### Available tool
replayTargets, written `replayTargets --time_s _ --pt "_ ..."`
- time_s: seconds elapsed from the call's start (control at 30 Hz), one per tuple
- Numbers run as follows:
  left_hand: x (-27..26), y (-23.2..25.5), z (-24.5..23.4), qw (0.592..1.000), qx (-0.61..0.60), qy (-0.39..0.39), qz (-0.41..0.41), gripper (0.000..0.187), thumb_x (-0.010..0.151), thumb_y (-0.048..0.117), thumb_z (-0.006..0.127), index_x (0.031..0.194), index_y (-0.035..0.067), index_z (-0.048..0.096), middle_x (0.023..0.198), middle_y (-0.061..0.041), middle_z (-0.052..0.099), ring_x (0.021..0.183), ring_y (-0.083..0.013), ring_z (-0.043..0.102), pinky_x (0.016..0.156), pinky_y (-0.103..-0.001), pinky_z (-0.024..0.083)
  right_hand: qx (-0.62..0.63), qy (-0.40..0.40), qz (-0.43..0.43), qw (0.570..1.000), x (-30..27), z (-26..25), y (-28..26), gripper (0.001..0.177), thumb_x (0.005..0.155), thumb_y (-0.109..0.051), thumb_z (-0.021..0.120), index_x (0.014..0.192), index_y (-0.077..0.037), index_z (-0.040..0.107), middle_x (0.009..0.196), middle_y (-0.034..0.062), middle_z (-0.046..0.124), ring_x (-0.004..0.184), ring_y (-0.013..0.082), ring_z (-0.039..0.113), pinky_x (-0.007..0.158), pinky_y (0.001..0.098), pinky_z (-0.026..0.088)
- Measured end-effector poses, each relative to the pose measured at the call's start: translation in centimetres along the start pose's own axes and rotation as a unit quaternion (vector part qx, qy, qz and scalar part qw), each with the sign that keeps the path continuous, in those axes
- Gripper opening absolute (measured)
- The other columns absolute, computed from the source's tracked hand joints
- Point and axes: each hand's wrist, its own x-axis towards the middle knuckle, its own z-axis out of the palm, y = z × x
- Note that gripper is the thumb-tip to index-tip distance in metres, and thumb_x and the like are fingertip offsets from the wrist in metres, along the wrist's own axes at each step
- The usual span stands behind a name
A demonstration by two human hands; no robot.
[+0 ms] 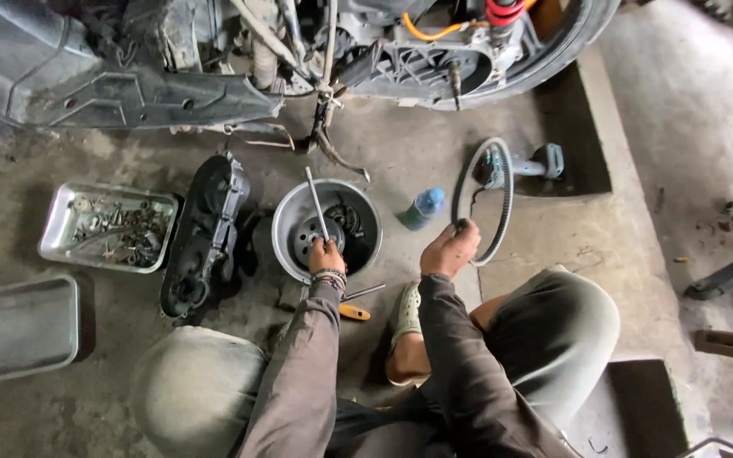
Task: The person sits on the floor and scrubs various disassembled mechanical parts, including a circular metal plate and a gear, using a brush and a bucket of liquid. The person handles the parts one at a time, scrubbing them thoroughly before placing them back into the bucket.
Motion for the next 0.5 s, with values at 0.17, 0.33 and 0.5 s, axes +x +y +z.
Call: replayTargets --time_s 0.17,0.33,0.5 --pt "0.1 0.5 -0.1 0.999 -0.02 0.011 0.044 0.052 0.11 0.032 0.041 0.149 0.0 0.047 0.124 -0.028 0.065 0.103 -0.035 0.07 0.092 -0.05 0.06 0.135 0.121 -0.049 0.982 12.2 -4.7 -8.6 0.024 0.103 -0.005 0.055 0.126 -0.002 0.052 0.109 0.0232 0.057 0.1 0.0436 0.059 0.095 0.0462 0.045" --pt "1.4 -0.2 0.8 0.996 -0.057 -0.016 0.065 0.048 0.11 0.028 0.04 0.147 -0.001 0.047 0.084 -0.016 0.068 0.055 -0.0184 0.064 0.051 -0.031 0.061 0.172 0.21 -0.175 0.946 29.5 -6.6 -14.7 0.027 0.111 -0.016 0.054 0.13 0.002 0.053 0.112 0.0272 0.06 0.101 0.0461 0.062 0.096 0.0484 0.048" --pt "-2.7 3.4 -0.3 0.994 -0.092 0.008 0.064 0.028 0.104 0.022 0.046 0.08 0.008 0.052 0.057 -0.01 0.053 0.036 -0.0222 0.047 0.033 -0.038 0.043 0.129 0.185 -0.218 0.95 39.2 -5.1 -19.6 0.03 0.107 -0.01 0.047 0.136 -0.018 0.051 0.123 0.0072 0.072 0.116 0.0257 0.07 0.099 0.0438 0.059"
